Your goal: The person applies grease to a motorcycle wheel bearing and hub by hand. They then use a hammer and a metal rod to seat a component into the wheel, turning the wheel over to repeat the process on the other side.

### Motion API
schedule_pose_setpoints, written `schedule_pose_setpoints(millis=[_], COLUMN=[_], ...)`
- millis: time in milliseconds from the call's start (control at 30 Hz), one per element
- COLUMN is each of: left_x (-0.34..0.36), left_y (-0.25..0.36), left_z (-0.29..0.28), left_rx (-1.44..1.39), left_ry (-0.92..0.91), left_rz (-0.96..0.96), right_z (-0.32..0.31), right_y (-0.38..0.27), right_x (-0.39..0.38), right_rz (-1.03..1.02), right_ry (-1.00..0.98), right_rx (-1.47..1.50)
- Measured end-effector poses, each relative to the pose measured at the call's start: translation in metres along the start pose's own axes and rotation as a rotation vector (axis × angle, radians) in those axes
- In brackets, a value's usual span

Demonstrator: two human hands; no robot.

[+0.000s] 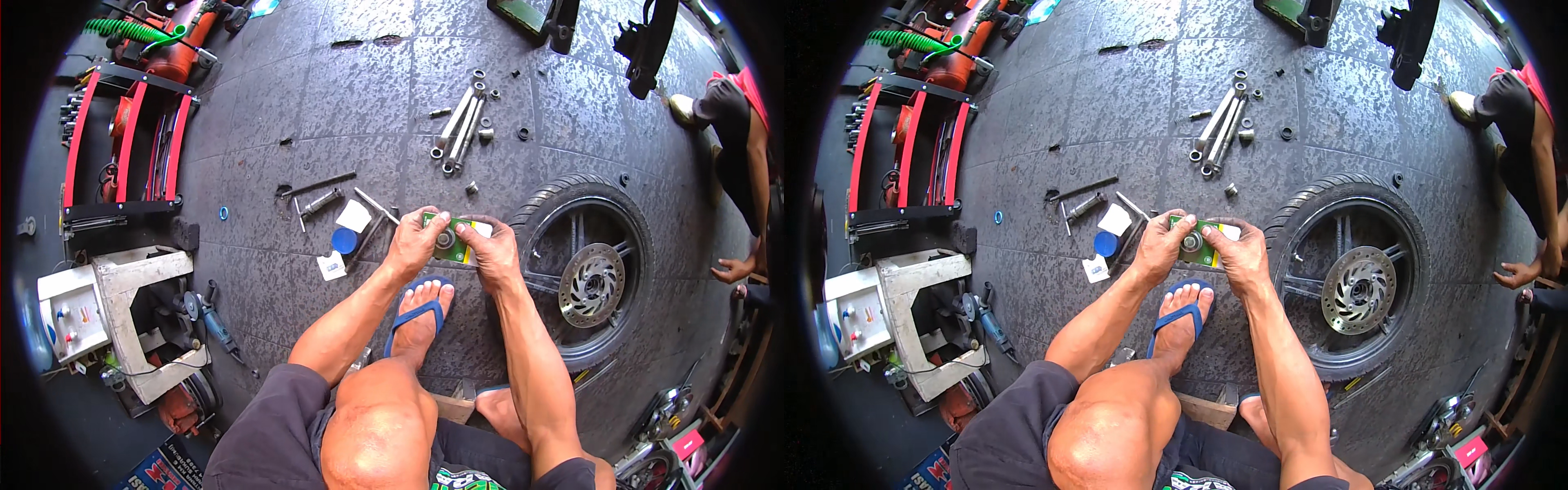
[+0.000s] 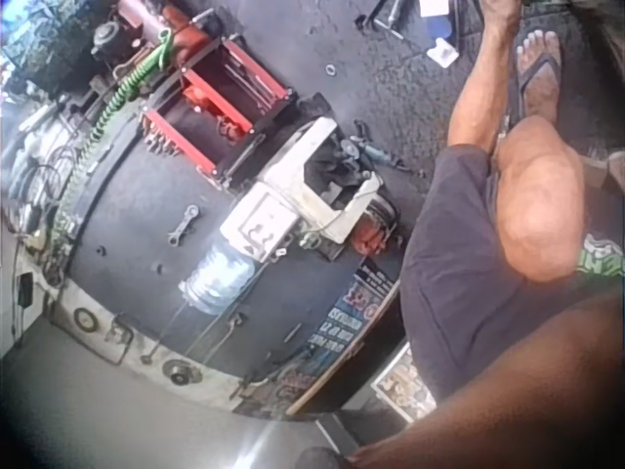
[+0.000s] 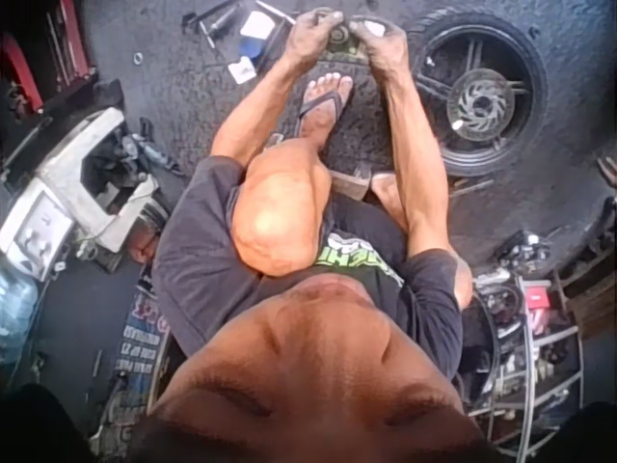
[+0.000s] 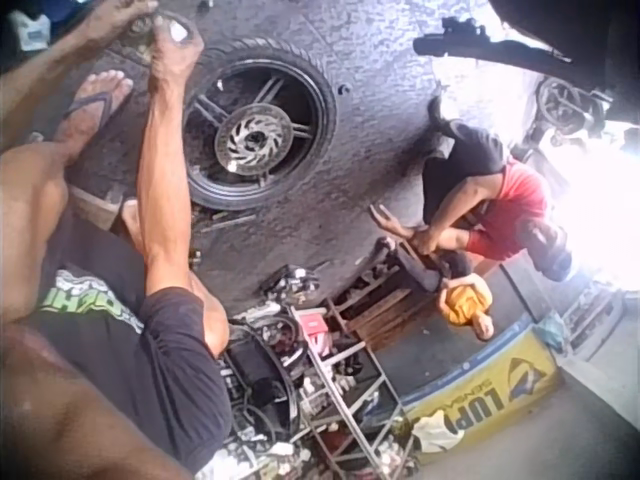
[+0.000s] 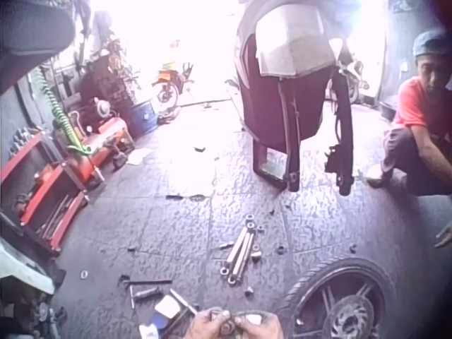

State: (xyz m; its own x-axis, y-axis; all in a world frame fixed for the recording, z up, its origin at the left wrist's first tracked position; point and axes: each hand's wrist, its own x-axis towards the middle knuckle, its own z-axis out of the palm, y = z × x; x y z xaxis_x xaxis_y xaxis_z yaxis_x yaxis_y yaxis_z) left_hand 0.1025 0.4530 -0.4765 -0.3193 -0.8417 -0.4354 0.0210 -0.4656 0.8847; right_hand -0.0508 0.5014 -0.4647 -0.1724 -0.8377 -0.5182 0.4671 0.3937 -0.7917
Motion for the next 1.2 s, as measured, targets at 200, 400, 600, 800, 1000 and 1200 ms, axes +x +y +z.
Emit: schedule_pose_setpoints(millis=[200,400,600,800,1000,1200], left_x=[-0.001,0.025,0.029,0.020,0.019,0.014], left_y=[-0.009,0.012,0.036,0.028,0.017,0.015], left_z=[0.014,0.001,-0.022,-0.005,0.004,0.000], left_rx=[-0.118,-0.457,-0.463,-0.464,-0.072,-0.449], left_ry=[0.179,0.422,0.247,0.198,0.156,-0.157], left_rz=[-0.063,-0.217,-0.062,-0.076,-0.221,-0.174], right_z=[0.018,0.041,0.023,0.028,0.028,0.014], right_y=[-0.002,0.009,0.031,0.022,0.006,0.003], right_x=[-0.011,-0.046,-0.025,-0.018,-0.015,-0.023], right_rz=[-0.565,-0.696,-0.022,-0.388,-0.444,-0.660], right_ry=[0.197,0.159,-0.007,0.025,0.182,0.060], right_rx=[-0.575,-0.430,-0.732,-0.334,-0.448,-0.548])
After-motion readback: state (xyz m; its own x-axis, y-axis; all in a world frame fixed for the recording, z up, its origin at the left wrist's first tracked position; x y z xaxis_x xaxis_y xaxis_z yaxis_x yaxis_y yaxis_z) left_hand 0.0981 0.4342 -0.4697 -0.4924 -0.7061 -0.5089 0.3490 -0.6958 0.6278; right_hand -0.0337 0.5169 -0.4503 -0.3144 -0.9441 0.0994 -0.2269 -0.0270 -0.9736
